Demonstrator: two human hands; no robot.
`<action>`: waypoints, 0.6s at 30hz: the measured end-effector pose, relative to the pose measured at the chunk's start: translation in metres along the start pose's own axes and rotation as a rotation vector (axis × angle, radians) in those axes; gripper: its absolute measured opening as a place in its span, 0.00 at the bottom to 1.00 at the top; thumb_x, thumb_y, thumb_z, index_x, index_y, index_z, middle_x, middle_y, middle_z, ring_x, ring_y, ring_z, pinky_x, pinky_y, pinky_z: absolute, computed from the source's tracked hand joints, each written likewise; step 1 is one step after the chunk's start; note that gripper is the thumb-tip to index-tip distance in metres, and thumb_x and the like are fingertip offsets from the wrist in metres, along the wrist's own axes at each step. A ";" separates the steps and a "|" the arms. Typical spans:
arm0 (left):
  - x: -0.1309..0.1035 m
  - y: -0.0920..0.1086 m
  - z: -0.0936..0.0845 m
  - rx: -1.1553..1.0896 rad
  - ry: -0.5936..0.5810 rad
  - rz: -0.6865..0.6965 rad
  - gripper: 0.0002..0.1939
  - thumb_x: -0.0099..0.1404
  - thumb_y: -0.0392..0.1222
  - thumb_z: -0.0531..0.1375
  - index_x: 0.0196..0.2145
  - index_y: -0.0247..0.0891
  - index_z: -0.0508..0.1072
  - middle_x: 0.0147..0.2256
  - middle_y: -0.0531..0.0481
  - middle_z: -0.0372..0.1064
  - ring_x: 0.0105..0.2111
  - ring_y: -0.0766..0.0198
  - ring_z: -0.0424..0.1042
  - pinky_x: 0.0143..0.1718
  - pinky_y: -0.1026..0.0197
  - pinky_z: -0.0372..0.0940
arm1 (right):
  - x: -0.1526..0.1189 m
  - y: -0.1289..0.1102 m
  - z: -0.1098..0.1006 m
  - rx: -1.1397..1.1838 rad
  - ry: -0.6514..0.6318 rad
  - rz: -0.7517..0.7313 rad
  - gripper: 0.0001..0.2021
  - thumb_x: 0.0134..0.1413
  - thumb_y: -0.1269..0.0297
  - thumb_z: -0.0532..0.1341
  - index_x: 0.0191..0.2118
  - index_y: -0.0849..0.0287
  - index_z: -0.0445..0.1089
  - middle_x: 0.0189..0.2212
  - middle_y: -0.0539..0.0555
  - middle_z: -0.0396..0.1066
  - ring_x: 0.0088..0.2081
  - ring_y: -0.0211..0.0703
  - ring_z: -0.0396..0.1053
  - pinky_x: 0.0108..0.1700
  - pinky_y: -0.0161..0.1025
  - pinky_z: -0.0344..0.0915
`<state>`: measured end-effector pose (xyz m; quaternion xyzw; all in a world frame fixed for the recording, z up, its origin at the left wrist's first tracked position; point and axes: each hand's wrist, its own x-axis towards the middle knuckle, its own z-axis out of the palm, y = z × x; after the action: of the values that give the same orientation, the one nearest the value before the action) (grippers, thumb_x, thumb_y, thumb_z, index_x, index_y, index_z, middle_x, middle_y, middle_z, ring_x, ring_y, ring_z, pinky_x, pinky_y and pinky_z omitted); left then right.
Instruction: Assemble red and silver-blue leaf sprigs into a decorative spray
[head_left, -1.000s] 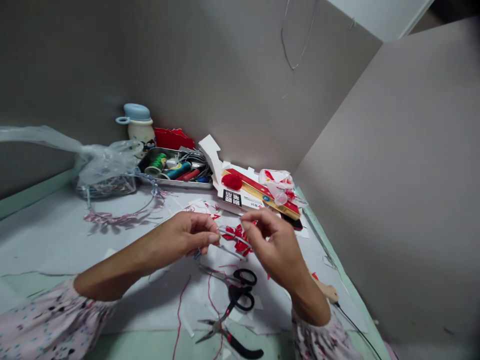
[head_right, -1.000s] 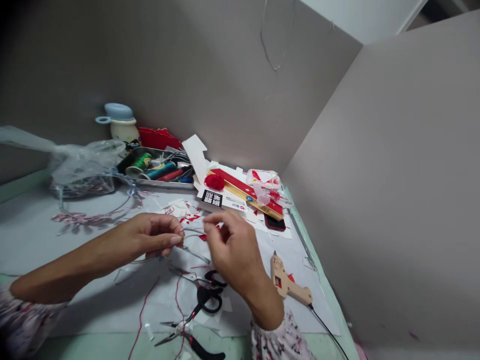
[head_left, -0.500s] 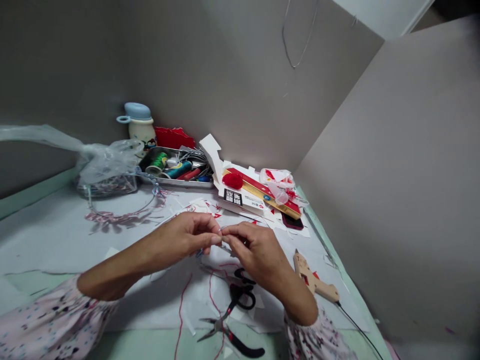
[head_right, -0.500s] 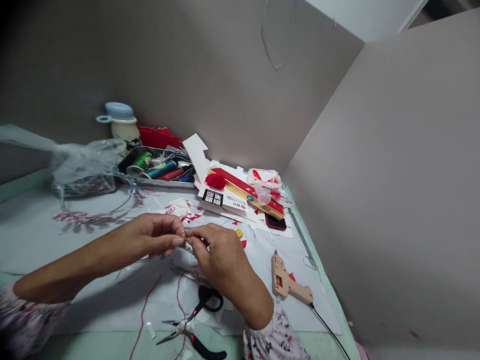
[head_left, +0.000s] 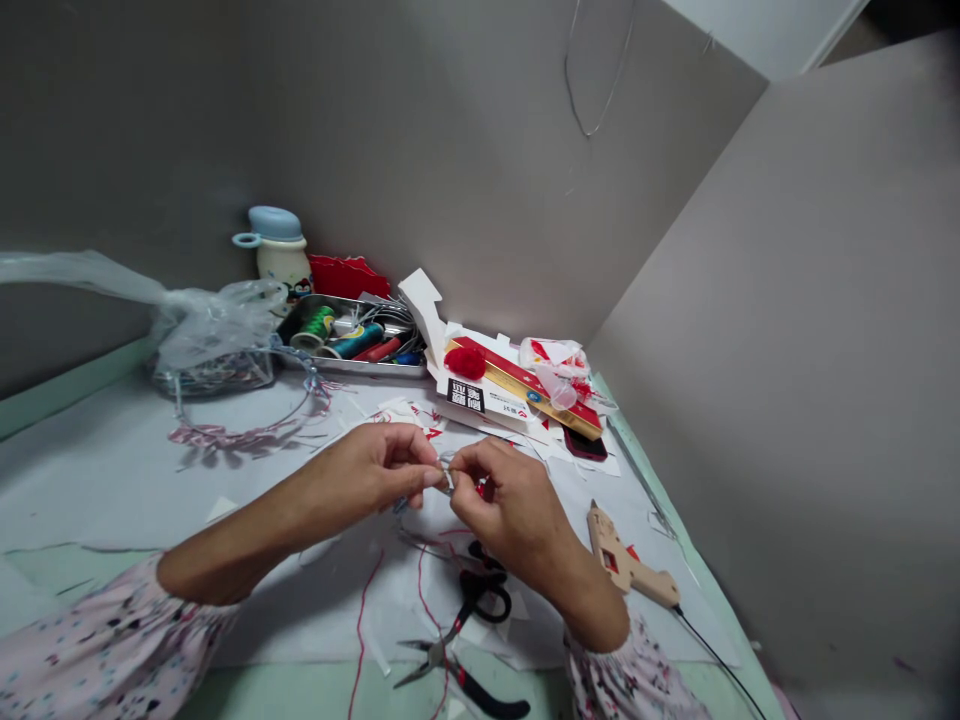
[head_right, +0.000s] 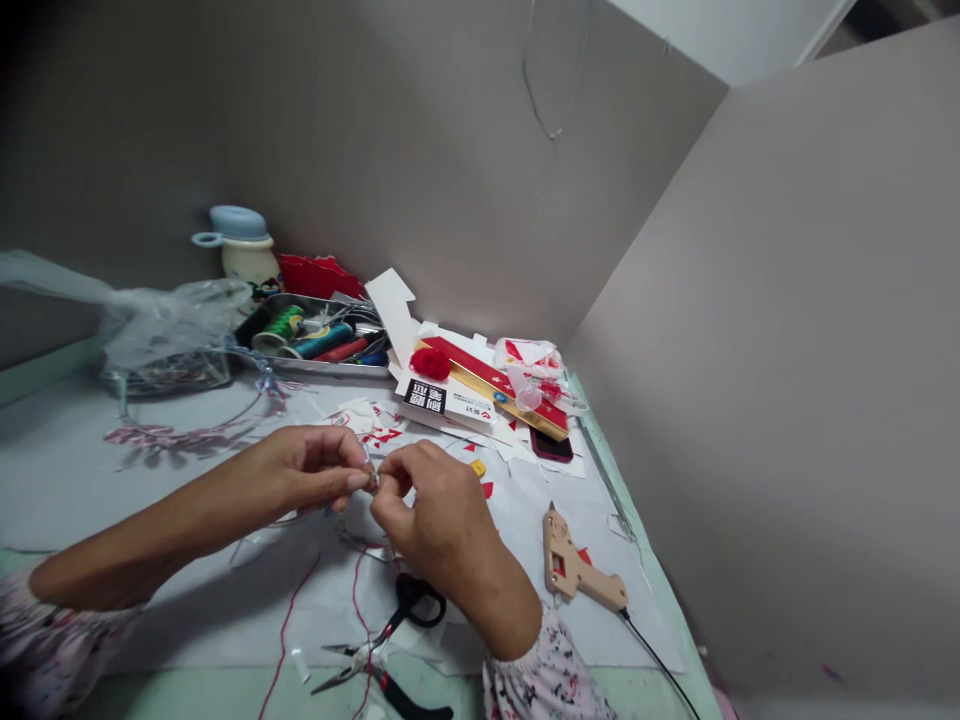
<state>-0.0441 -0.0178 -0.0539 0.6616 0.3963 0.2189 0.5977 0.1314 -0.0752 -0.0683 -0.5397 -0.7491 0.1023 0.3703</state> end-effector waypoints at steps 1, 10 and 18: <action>0.000 0.000 0.000 -0.007 0.009 0.000 0.12 0.54 0.49 0.63 0.29 0.38 0.69 0.19 0.58 0.67 0.19 0.69 0.56 0.21 0.65 0.49 | 0.000 0.000 0.000 -0.006 0.003 -0.001 0.06 0.50 0.75 0.59 0.31 0.57 0.71 0.28 0.49 0.73 0.29 0.37 0.68 0.32 0.34 0.61; 0.000 -0.002 0.003 -0.030 0.124 -0.029 0.10 0.51 0.45 0.65 0.27 0.38 0.69 0.19 0.57 0.68 0.19 0.69 0.58 0.21 0.66 0.50 | -0.001 -0.001 0.001 -0.091 0.031 -0.088 0.07 0.49 0.74 0.57 0.30 0.58 0.71 0.27 0.50 0.71 0.29 0.39 0.69 0.33 0.35 0.63; 0.002 -0.006 0.001 0.020 0.151 0.020 0.09 0.52 0.44 0.65 0.29 0.38 0.71 0.20 0.56 0.68 0.22 0.67 0.64 0.22 0.65 0.54 | -0.002 0.001 0.003 -0.117 0.017 -0.058 0.06 0.50 0.73 0.58 0.30 0.57 0.71 0.28 0.51 0.72 0.29 0.39 0.69 0.34 0.35 0.64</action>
<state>-0.0431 -0.0170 -0.0602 0.6530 0.4359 0.2702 0.5573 0.1300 -0.0759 -0.0721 -0.5394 -0.7659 0.0429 0.3473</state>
